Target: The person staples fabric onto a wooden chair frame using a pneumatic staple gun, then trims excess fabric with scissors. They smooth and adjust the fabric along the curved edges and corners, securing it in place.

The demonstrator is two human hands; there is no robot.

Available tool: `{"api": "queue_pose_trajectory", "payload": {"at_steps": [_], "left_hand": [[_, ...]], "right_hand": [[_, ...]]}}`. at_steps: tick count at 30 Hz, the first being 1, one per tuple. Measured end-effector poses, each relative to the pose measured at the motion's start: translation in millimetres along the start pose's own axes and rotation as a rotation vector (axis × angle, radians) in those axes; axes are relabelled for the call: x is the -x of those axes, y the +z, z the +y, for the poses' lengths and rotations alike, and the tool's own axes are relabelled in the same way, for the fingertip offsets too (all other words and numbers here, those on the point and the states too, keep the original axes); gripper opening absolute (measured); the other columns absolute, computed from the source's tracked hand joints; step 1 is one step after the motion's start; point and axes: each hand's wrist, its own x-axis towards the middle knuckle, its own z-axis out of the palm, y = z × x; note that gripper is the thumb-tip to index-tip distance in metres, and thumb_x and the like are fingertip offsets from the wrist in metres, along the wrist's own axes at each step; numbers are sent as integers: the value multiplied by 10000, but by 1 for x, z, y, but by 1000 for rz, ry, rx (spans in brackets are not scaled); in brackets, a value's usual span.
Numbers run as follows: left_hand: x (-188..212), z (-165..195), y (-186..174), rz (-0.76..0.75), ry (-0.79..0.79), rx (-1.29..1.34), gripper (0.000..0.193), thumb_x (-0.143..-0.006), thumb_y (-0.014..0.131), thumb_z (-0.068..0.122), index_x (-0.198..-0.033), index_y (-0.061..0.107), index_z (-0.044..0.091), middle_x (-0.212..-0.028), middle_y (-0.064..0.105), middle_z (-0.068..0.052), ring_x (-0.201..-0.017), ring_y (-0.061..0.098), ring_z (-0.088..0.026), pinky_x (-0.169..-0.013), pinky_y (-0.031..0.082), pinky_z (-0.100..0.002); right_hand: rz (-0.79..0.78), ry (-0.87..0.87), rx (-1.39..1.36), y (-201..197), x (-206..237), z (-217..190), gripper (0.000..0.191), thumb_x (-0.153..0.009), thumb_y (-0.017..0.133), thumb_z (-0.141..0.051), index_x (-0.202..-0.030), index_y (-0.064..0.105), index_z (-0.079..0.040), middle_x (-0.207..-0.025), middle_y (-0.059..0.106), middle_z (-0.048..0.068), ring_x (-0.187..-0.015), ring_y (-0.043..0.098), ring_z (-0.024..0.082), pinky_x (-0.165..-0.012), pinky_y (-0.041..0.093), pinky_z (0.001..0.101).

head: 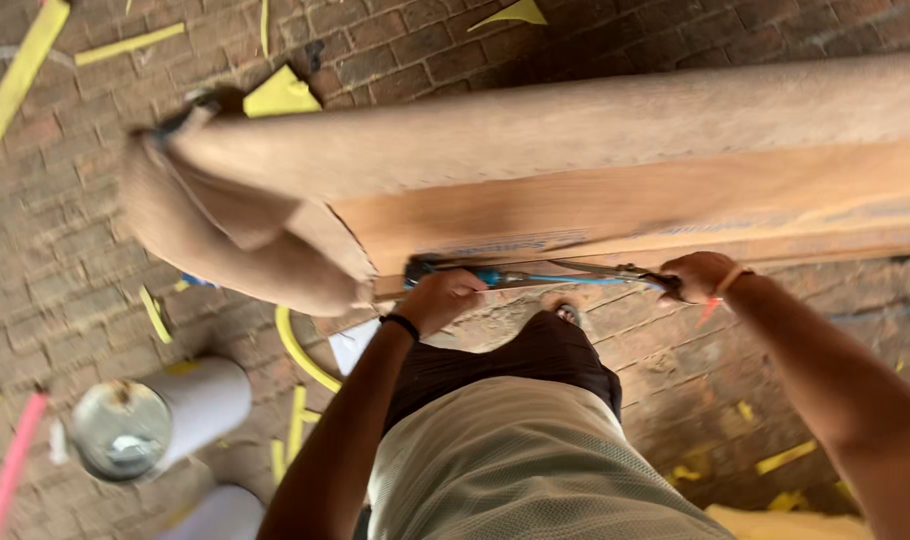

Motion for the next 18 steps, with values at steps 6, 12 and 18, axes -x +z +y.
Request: {"api": "queue_pose_trajectory", "payload": {"at_steps": [6, 12, 18], "left_hand": [[-58, -36, 102, 222, -304, 101, 377, -922, 692, 330, -1210, 713, 87, -1123, 780, -99, -997, 744, -240, -868, 577, -380], [-68, -39, 158, 265, -350, 78, 384, -914, 700, 349, -1193, 716, 86, -1107, 778, -90, -1028, 737, -213, -892, 575, -368], [-78, -32, 173, 229, -439, 109, 386, -929, 681, 337, -1230, 696, 95, -1109, 775, -83, -1041, 738, -221, -916, 569, -371]], "right_hand": [[189, -260, 83, 42, -91, 63, 345, -884, 659, -237, -1215, 677, -137, -1159, 738, 138, -1046, 714, 323, -894, 585, 432], [724, -329, 9, 87, -100, 82, 336, -976, 553, -101, -1306, 612, -78, -1278, 675, 183, -1100, 690, 345, -821, 595, 438], [708, -286, -113, 91, -97, 83, 360, -903, 545, -83, -1253, 624, -99, -1255, 667, 159, -1135, 666, 365, -849, 593, 468]]}}
